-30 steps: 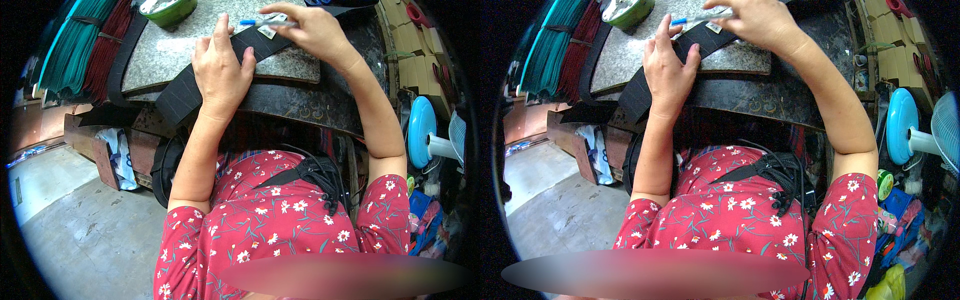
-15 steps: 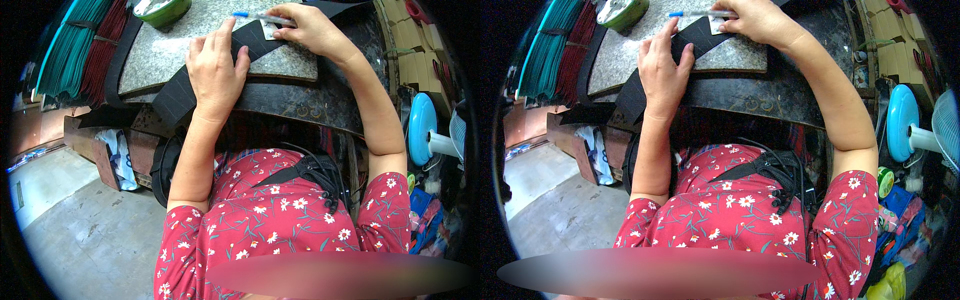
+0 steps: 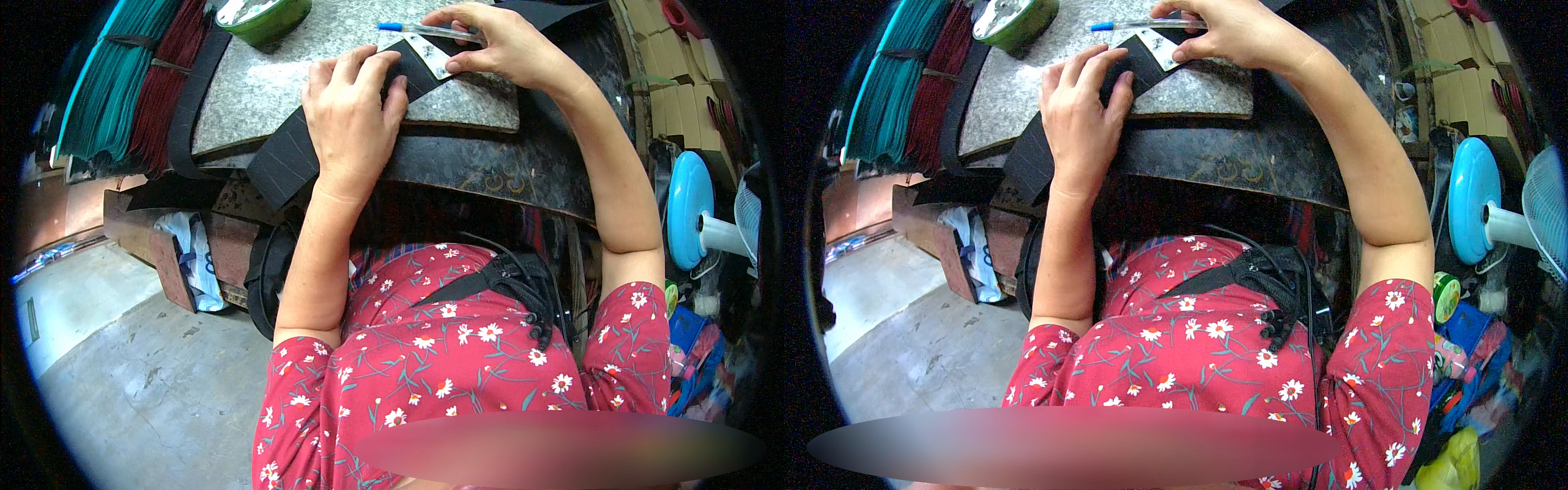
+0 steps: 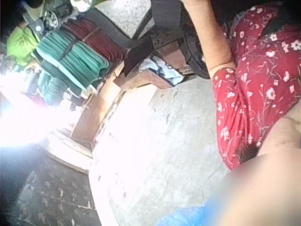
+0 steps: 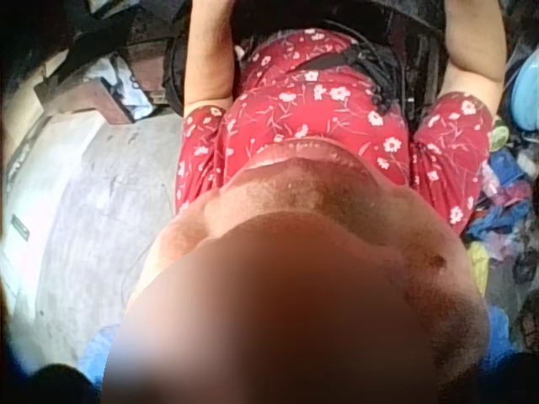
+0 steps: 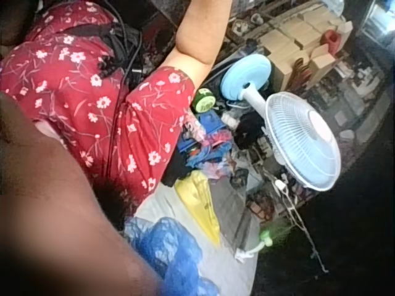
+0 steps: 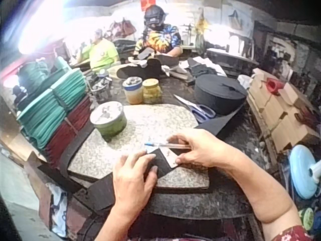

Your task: The person uses a pen and a small rectangular template to mark evenly spaced lines on a long strip of black fabric. They repeatedly reposition the template along the strip and draw lines, then lift the strip to inspect the markings before continuing.

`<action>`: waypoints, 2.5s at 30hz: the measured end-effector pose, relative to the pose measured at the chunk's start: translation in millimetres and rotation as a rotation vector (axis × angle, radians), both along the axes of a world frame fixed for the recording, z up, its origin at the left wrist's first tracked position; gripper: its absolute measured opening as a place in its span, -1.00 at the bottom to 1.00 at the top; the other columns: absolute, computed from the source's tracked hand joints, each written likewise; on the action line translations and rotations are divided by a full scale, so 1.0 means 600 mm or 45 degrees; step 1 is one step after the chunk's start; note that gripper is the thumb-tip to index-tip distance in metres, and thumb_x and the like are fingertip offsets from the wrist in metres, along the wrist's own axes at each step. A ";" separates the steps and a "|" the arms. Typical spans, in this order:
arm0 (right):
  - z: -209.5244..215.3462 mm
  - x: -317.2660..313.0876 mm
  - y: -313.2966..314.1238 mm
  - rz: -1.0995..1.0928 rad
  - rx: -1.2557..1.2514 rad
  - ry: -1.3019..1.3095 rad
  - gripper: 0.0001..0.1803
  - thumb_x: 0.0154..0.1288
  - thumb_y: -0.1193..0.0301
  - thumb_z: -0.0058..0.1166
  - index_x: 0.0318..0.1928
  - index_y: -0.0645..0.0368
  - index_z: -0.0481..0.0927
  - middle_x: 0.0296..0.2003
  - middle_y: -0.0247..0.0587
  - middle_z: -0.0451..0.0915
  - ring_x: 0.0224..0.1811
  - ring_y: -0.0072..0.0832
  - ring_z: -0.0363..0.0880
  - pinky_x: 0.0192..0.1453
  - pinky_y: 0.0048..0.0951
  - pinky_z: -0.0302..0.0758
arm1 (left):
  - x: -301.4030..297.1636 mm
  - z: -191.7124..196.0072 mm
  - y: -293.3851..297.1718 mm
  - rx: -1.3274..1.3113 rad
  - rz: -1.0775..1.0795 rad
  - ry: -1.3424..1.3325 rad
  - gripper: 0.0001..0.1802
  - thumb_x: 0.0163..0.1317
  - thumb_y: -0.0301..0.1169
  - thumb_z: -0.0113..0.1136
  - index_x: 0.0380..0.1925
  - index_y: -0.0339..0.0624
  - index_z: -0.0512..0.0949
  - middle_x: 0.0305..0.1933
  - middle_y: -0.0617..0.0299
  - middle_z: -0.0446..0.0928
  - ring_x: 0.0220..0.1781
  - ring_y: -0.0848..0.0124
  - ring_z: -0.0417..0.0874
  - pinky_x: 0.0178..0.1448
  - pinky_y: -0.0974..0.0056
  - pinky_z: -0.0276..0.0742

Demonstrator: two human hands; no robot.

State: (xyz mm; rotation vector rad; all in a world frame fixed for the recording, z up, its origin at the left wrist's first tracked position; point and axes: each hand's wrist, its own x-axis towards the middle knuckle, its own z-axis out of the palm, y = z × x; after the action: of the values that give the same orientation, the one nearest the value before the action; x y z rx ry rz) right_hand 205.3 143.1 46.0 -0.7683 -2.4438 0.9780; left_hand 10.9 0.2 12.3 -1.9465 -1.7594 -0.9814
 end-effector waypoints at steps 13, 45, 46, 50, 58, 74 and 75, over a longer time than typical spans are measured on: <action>0.025 -0.001 -0.024 -0.056 0.497 -0.234 -0.59 0.16 0.21 0.39 0.04 -0.02 0.75 -0.14 -0.12 0.73 -0.12 -0.08 0.72 0.00 -0.16 0.64 | -0.015 0.004 -0.010 -0.042 -0.094 0.038 -0.66 0.16 -0.37 0.38 -0.01 0.06 0.71 0.05 0.28 0.65 0.06 0.16 0.55 0.19 0.07 0.46; 0.020 0.002 -0.002 -0.037 0.095 -0.281 -0.31 0.10 0.05 0.48 0.21 0.07 0.65 0.00 0.00 0.75 0.08 -0.17 0.74 0.16 -0.25 0.62 | -0.006 0.012 -0.012 -0.218 0.000 0.243 -0.43 0.09 -0.40 0.34 0.12 0.48 0.68 0.19 0.31 0.57 0.19 0.14 0.51 0.29 -0.01 0.39; 0.020 0.003 -0.002 -0.033 0.077 -0.266 -0.32 0.11 0.06 0.48 0.21 0.08 0.66 0.01 0.00 0.75 0.09 -0.18 0.74 0.17 -0.27 0.62 | -0.006 0.012 -0.012 -0.218 -0.002 0.239 -0.43 0.09 -0.40 0.34 0.12 0.48 0.68 0.19 0.31 0.57 0.19 0.15 0.51 0.29 -0.01 0.39; 0.014 0.006 -0.001 -0.035 0.050 -0.237 -0.37 0.14 0.12 0.47 0.19 0.10 0.67 0.02 -0.02 0.75 0.09 -0.23 0.74 0.18 -0.30 0.62 | -0.005 0.014 -0.012 -0.220 0.007 0.243 -0.41 0.07 -0.41 0.35 0.13 0.48 0.67 0.19 0.31 0.58 0.18 0.15 0.51 0.28 -0.01 0.40; -0.012 0.002 0.031 -0.254 -0.377 0.287 -0.73 0.51 0.33 0.11 -0.20 0.28 0.75 -0.39 -0.37 0.69 -0.41 -0.65 0.54 -0.29 -0.53 0.48 | 0.003 0.031 -0.002 -0.142 -0.115 0.340 -0.63 0.10 -0.38 0.36 -0.04 0.18 0.73 0.15 0.37 0.65 0.15 0.19 0.57 0.25 0.00 0.41; -0.028 -0.053 -0.003 -0.250 -0.344 0.593 -0.89 0.50 0.44 0.19 -0.22 0.20 0.61 -0.48 -0.46 0.58 -0.53 -0.71 0.52 -0.44 -0.61 0.46 | 0.026 0.012 0.015 -0.077 -0.103 -0.059 -0.69 0.04 -0.18 0.52 -0.23 0.01 0.72 0.03 0.40 0.68 0.10 0.19 0.55 0.23 0.02 0.38; -0.030 -0.058 -0.005 -0.226 -0.355 0.613 -0.89 0.50 0.44 0.19 -0.22 0.20 0.61 -0.47 -0.45 0.58 -0.52 -0.72 0.53 -0.44 -0.61 0.46 | 0.026 0.013 0.015 -0.086 -0.104 -0.051 -0.68 0.04 -0.18 0.52 -0.22 0.01 0.71 0.02 0.40 0.67 0.10 0.19 0.55 0.23 0.01 0.38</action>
State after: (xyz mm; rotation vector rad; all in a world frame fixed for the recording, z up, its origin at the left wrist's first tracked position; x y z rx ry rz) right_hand 170.6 140.1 28.1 -0.7211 -1.8231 1.2778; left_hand 26.4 9.0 19.8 -2.0688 -1.7693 -1.0067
